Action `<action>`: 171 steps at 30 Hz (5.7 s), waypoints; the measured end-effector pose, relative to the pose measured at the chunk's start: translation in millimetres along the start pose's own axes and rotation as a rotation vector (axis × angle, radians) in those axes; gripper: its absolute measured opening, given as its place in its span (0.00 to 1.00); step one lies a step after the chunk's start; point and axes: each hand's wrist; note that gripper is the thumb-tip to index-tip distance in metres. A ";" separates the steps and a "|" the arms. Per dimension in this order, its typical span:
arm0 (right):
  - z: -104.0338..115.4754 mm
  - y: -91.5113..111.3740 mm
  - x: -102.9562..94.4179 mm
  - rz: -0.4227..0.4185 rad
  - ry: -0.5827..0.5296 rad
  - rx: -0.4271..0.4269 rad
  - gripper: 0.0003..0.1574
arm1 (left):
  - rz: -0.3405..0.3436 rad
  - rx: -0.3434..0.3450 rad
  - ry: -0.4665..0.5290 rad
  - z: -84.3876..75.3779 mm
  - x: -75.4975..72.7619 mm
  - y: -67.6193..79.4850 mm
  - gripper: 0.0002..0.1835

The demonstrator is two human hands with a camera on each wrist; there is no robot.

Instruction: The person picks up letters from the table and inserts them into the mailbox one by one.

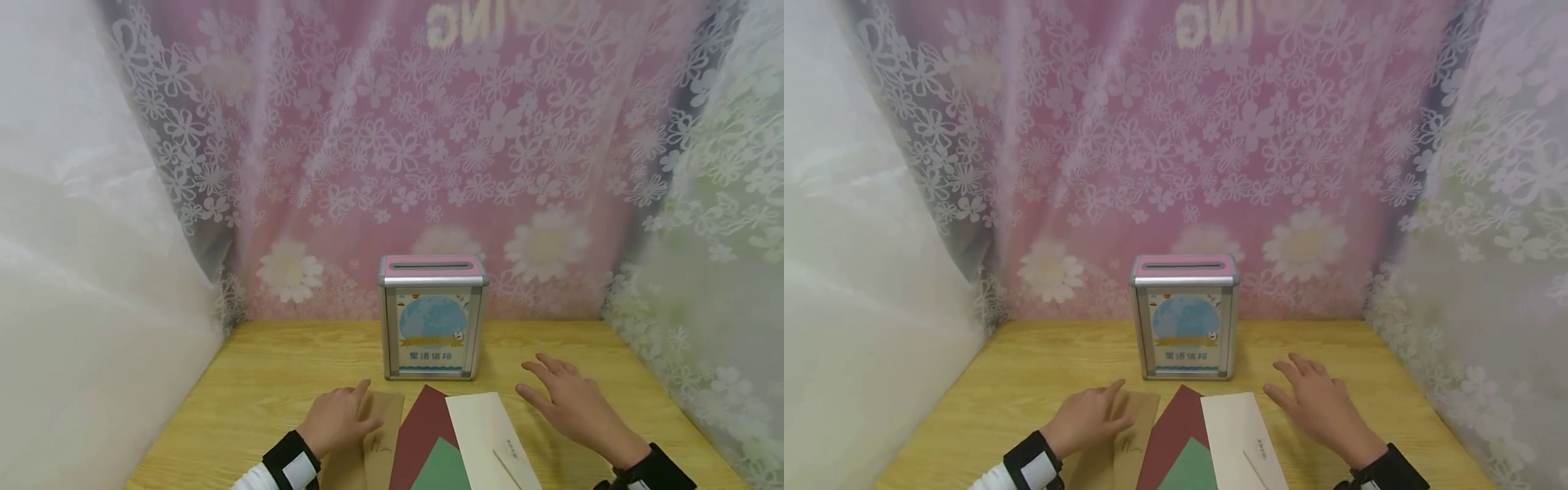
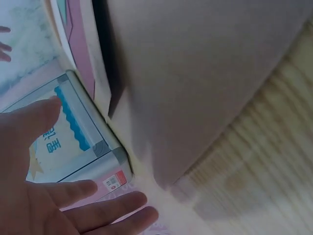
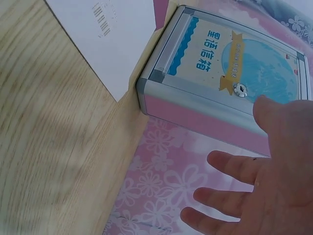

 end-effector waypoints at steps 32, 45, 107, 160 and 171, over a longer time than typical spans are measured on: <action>10.3 22.5 31.9 0.139 -0.026 0.045 0.48 | 0.155 -0.012 0.053 10.6 10.3 -3.9 0.57; 6.8 18.4 31.1 0.131 -0.006 0.045 0.48 | 0.209 0.026 0.027 23.3 12.7 -21.7 0.66; 121.2 -49.5 -58.4 -0.337 -0.078 -0.394 0.23 | -0.379 0.357 0.534 -25.8 -162.1 -41.0 0.14; 95.8 -194.3 -133.8 -0.434 -0.496 -0.140 0.21 | -0.735 0.339 0.608 -88.9 -215.2 -168.1 0.10; 93.6 -201.0 -136.6 -0.557 -0.466 -0.145 0.26 | -0.626 0.247 0.545 -80.0 -187.4 -169.4 0.09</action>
Point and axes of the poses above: each hand's wrist, its own y-axis away from the middle knuckle, its own x-axis out of the palm, z = x × y, and after that the axes turned 5 degrees about y, right-handed
